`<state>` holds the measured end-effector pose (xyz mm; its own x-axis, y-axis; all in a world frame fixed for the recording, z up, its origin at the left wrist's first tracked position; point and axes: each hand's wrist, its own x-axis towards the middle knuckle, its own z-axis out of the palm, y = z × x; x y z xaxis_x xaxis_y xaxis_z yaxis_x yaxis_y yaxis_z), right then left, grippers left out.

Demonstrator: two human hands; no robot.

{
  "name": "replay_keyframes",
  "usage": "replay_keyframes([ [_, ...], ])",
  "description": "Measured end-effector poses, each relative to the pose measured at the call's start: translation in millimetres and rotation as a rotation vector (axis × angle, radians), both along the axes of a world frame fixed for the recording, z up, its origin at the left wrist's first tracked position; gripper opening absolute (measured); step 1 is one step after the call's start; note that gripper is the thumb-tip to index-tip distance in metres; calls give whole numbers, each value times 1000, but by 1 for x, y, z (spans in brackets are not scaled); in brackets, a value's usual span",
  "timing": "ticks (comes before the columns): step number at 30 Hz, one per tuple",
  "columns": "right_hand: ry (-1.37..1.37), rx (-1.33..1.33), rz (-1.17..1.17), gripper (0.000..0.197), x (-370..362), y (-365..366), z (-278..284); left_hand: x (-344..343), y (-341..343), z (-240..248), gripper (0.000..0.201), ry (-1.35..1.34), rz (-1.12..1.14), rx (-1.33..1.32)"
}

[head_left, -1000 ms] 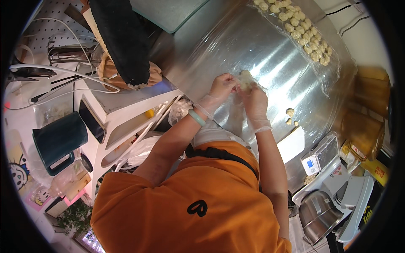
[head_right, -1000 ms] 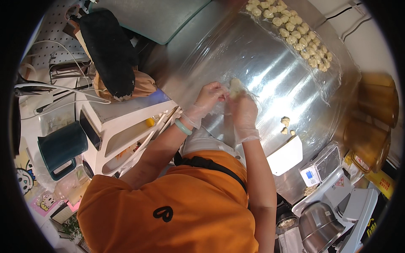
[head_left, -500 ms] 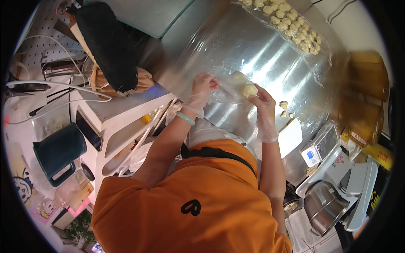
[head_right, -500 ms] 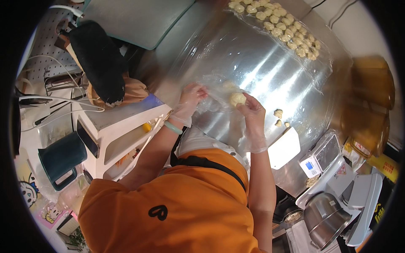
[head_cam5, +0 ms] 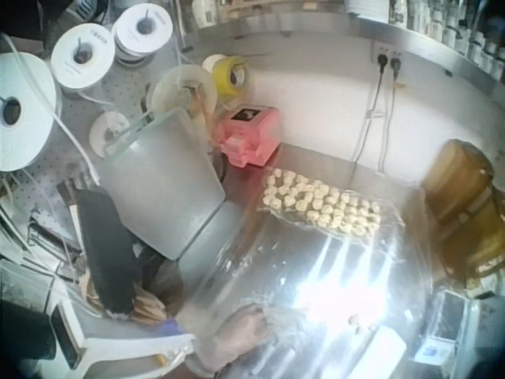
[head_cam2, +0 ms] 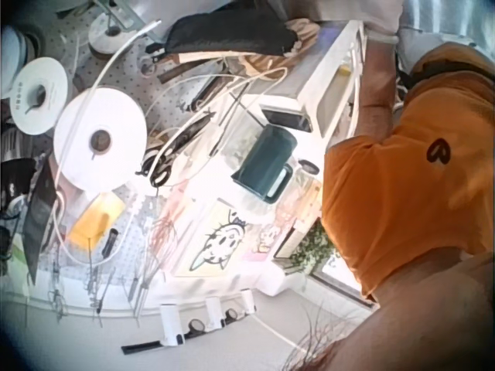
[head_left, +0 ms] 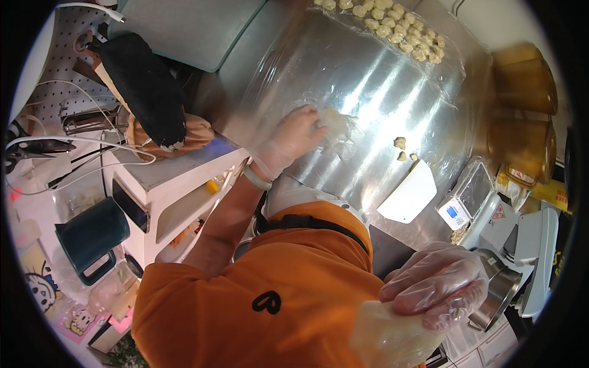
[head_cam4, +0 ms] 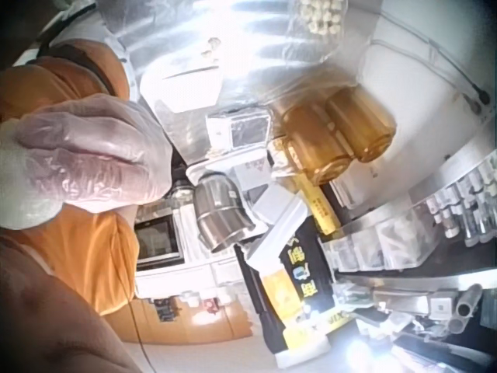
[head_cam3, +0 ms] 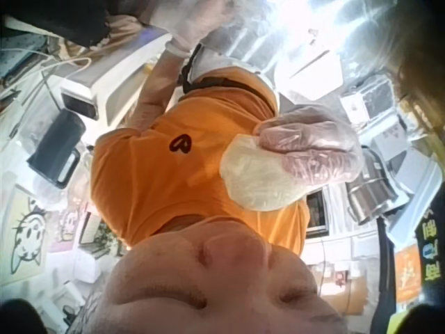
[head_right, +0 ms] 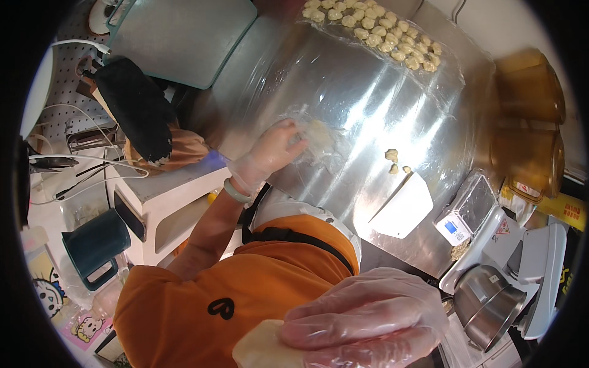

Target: The person divides small pieces of dough from a larger portion, uses a scraper to cut them, weighs each piece on a digital scale, and rolls them into small balls by hand.

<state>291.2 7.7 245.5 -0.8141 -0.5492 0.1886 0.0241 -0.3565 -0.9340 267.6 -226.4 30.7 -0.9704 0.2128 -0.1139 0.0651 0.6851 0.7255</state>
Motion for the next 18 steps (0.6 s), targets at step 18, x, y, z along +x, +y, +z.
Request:
replay_keyframes([
  [18, -520, 200, -602, 25, 25, -1, -40, -15, -1, 121, 42, -136, -96, -128],
])
